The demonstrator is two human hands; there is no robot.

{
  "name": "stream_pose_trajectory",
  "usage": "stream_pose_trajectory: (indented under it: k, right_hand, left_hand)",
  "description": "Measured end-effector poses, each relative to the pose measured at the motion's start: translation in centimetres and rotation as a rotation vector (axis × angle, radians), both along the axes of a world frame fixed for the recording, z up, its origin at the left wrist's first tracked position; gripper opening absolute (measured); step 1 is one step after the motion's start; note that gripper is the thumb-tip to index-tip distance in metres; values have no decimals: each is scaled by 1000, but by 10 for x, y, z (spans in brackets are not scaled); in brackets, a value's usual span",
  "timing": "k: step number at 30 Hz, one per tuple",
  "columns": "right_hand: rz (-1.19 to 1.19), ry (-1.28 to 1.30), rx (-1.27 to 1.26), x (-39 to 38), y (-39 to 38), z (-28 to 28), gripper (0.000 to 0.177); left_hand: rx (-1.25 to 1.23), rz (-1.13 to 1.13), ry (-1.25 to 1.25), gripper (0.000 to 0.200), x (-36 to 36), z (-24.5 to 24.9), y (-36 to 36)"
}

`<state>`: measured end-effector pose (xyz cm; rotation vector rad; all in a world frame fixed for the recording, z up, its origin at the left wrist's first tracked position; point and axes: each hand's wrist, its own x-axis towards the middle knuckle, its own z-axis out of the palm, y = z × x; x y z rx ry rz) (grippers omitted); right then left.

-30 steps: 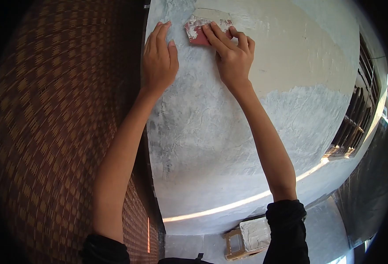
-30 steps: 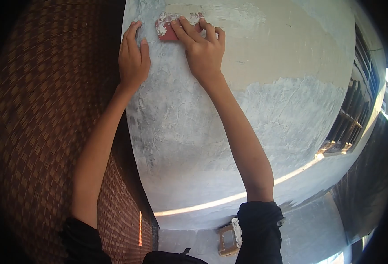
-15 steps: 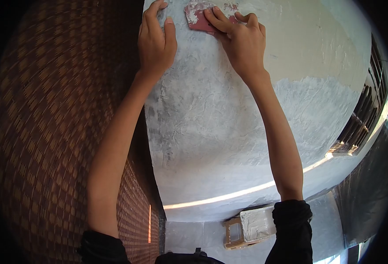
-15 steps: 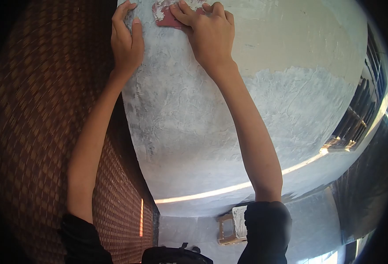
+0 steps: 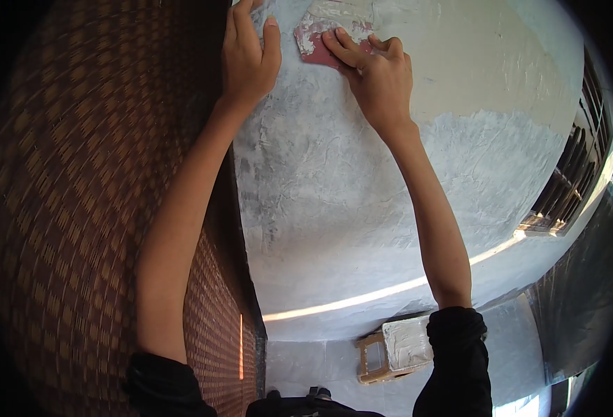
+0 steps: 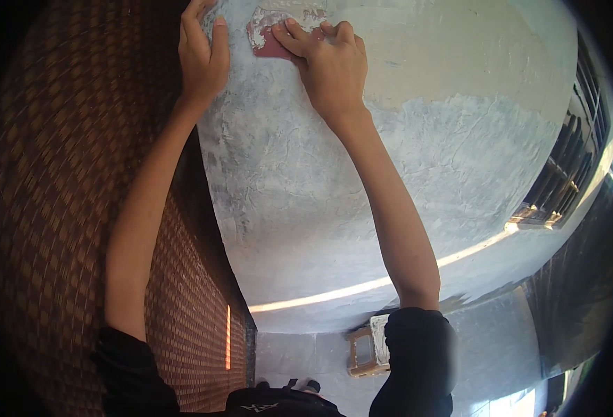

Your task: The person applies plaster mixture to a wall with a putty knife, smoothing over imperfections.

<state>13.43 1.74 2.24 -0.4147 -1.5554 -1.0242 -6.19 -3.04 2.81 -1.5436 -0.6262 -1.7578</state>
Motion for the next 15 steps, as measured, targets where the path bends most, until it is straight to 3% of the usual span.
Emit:
stream_pose_trajectory:
  k: [4, 7, 13, 15]
  right_hand:
    - [36, 28, -81, -1, -9, -22, 36]
    - [36, 26, -143, 0, -17, -48, 41]
    - [74, -84, -326, 21, -48, -98, 46]
    - [201, -31, -408, 36, -64, -80, 42]
  left_hand:
    - [-94, 3, -11, 48, 0, 0, -4]
    - [126, 74, 63, 40, -4, 2, 2]
    - [11, 74, 79, 40, -5, -11, -11]
    - [-15, 90, 73, 39, -7, -4, -12]
